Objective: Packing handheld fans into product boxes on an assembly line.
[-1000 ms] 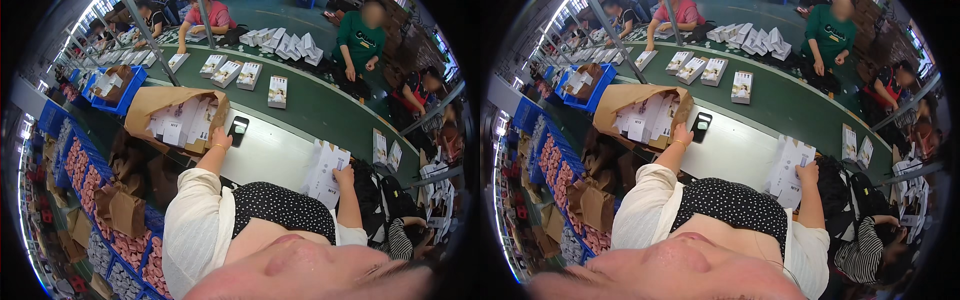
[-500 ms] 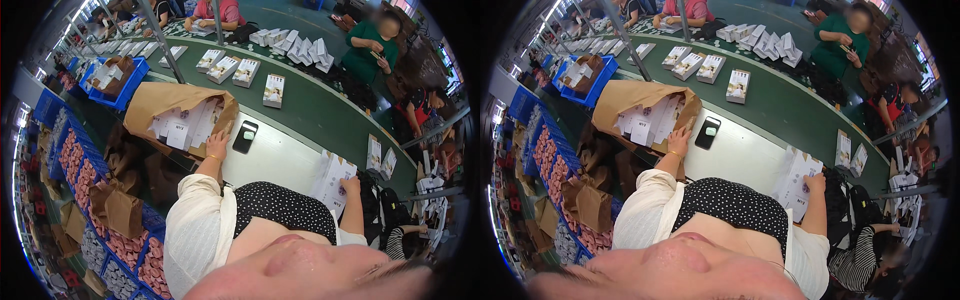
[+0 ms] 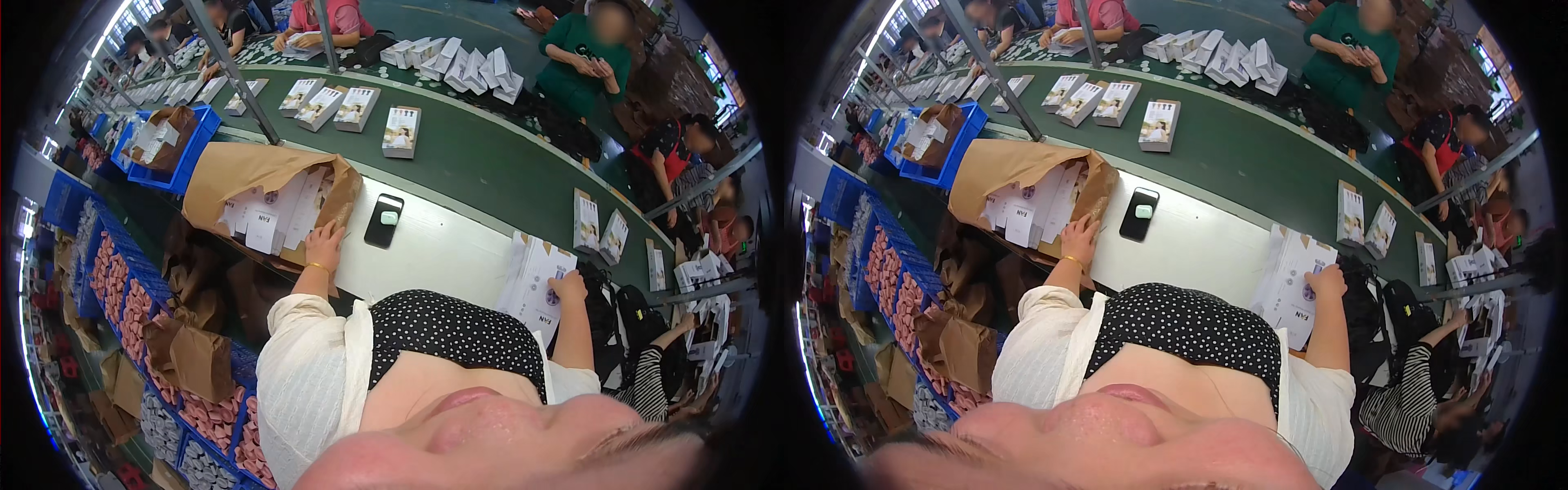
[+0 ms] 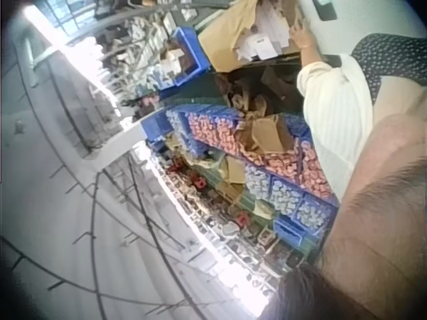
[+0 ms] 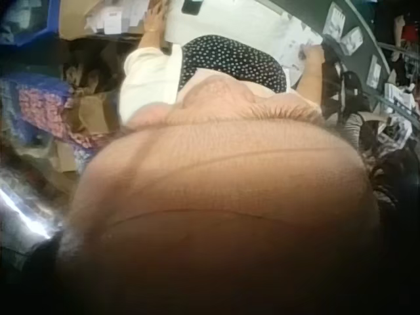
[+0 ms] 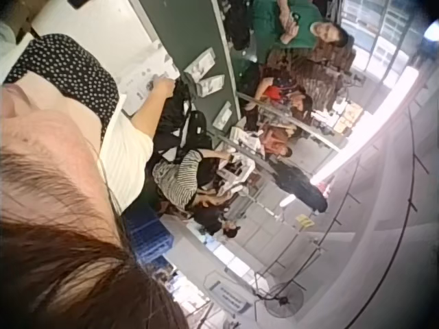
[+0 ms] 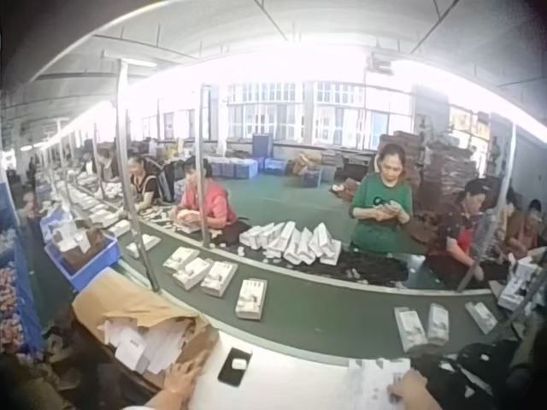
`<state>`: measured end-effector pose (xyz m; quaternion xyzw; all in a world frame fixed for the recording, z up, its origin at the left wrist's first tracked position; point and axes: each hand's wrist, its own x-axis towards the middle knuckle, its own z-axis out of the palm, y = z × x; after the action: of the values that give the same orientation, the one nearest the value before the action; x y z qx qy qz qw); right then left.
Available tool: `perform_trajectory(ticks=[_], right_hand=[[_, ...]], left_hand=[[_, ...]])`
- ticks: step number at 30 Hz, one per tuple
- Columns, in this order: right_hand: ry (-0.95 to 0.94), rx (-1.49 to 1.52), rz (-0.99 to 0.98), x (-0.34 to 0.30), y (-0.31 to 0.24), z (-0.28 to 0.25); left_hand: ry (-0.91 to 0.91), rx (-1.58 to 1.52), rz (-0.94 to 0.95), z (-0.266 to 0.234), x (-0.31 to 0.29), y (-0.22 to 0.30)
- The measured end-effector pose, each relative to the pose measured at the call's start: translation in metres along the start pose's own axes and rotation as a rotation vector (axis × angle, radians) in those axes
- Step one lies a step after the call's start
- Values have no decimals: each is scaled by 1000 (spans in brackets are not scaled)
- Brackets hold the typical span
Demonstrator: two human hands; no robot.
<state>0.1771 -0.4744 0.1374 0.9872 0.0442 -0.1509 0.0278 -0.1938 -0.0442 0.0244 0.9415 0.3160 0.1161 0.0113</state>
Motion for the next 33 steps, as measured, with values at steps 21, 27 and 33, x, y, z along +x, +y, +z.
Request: perform_trajectory(ticks=[21, 27, 33], right_hand=[[52, 1132, -926, -119, -71, -11], [-118, 1452, -911, -157, -101, 16], [-48, 1472, -838, -170, -94, 20]], left_hand=[[-595, -1510, -237, -94, 14, 223], [-314, -1653, -421, -101, 7, 237], [-253, -1657, -320, -106, 11, 249]])
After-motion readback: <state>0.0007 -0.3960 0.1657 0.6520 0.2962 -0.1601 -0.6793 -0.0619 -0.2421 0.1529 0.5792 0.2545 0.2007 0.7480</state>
